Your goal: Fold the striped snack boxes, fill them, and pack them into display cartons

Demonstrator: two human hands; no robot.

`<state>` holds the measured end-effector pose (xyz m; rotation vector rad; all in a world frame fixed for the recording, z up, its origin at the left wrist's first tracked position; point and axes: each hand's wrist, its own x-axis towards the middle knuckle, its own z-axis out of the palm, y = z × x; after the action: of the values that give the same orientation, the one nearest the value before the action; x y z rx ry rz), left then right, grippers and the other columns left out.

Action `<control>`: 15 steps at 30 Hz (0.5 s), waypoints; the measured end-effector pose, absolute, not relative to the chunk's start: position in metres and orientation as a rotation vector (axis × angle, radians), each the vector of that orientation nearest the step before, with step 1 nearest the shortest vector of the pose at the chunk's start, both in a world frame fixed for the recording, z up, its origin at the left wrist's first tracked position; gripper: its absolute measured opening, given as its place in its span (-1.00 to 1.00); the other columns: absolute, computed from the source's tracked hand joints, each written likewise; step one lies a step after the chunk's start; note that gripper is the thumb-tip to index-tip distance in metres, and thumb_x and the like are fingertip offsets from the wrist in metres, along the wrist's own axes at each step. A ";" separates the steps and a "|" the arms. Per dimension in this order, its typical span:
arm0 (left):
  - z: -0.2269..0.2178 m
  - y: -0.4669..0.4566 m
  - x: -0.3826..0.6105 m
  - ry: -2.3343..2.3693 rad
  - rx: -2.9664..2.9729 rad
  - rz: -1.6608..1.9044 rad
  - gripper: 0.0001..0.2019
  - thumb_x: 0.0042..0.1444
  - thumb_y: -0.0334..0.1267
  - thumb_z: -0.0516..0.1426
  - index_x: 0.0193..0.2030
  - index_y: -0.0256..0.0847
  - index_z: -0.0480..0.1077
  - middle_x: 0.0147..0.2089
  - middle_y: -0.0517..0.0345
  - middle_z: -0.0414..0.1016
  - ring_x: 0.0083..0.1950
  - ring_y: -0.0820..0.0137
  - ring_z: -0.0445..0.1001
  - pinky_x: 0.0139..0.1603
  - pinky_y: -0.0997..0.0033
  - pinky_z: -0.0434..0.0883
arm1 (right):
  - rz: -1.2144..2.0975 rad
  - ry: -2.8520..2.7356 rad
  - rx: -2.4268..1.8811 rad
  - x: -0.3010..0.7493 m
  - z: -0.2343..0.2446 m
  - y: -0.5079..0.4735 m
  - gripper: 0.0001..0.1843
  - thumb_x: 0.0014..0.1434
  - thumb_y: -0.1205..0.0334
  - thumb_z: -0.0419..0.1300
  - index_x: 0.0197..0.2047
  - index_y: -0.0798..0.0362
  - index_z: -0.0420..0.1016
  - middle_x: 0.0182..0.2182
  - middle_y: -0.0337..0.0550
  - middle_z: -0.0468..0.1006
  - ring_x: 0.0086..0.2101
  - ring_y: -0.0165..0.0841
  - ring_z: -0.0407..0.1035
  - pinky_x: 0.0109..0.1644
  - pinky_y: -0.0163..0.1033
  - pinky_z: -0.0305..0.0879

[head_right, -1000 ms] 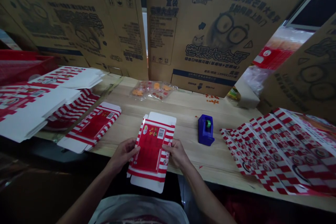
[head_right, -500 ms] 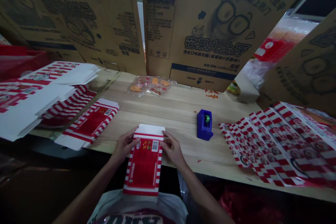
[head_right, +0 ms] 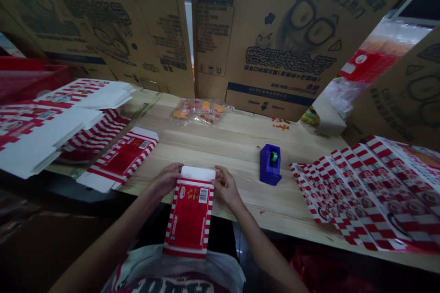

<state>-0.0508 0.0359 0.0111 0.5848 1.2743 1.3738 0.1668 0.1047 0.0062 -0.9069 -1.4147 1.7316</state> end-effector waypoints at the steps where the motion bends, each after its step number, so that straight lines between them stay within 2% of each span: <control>1: 0.013 0.038 -0.052 1.252 0.593 1.336 -0.70 -0.35 -0.37 0.25 -0.33 -0.31 0.51 -0.39 0.06 0.57 -0.41 0.33 0.51 -0.38 0.39 0.40 | 1.782 -1.430 -0.895 0.168 0.008 0.106 -0.63 -0.05 0.16 0.35 -0.12 -0.02 0.47 -0.35 -0.23 0.52 -0.37 -0.36 0.38 -0.26 -0.28 0.31; 3: 0.015 0.038 -0.053 1.228 0.627 1.275 -0.70 -0.34 -0.36 0.24 -0.34 -0.36 0.53 -0.41 -0.01 0.58 -0.42 0.29 0.51 -0.35 0.34 0.41 | 1.827 -1.472 -0.891 0.170 0.010 0.107 -0.76 -0.05 0.15 0.35 -0.28 0.03 0.50 -0.40 -0.22 0.52 -0.40 -0.36 0.36 -0.28 -0.29 0.27; 6: 0.015 0.030 -0.053 1.260 0.716 1.252 -0.72 -0.22 -0.29 0.26 -0.30 -0.36 0.56 -0.37 -0.03 0.60 -0.37 0.27 0.52 -0.27 0.32 0.42 | 1.747 -1.536 -0.921 0.172 0.010 0.106 -0.81 -0.01 0.13 0.33 -0.41 0.05 0.47 -0.48 -0.25 0.48 -0.44 -0.38 0.32 -0.31 -0.30 0.23; 11: 0.014 0.014 -0.056 1.388 0.941 1.262 -0.70 -0.06 -0.13 0.26 -0.19 -0.23 0.59 -0.15 0.03 0.62 -0.10 0.20 0.51 -0.04 0.29 0.40 | 1.535 -1.736 -0.881 0.173 0.005 0.100 -0.78 0.16 0.06 0.19 -0.36 0.05 0.47 -0.39 -0.16 0.52 -0.34 -0.32 0.37 -0.24 -0.26 0.26; 15: 0.019 0.016 -0.059 1.424 1.087 1.214 -0.69 -0.01 -0.10 0.22 -0.22 -0.28 0.59 -0.23 0.03 0.62 -0.18 0.24 0.51 -0.14 0.35 0.41 | 1.391 -1.920 -0.932 0.171 0.010 0.112 -0.79 0.13 0.11 0.17 -0.43 0.06 0.36 -0.51 -0.25 0.42 -0.45 -0.39 0.29 -0.37 -0.33 0.19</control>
<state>-0.0585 0.0158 0.0194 1.0868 1.4238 1.2137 0.1711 0.1123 0.0099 -0.9324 -1.9197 1.3906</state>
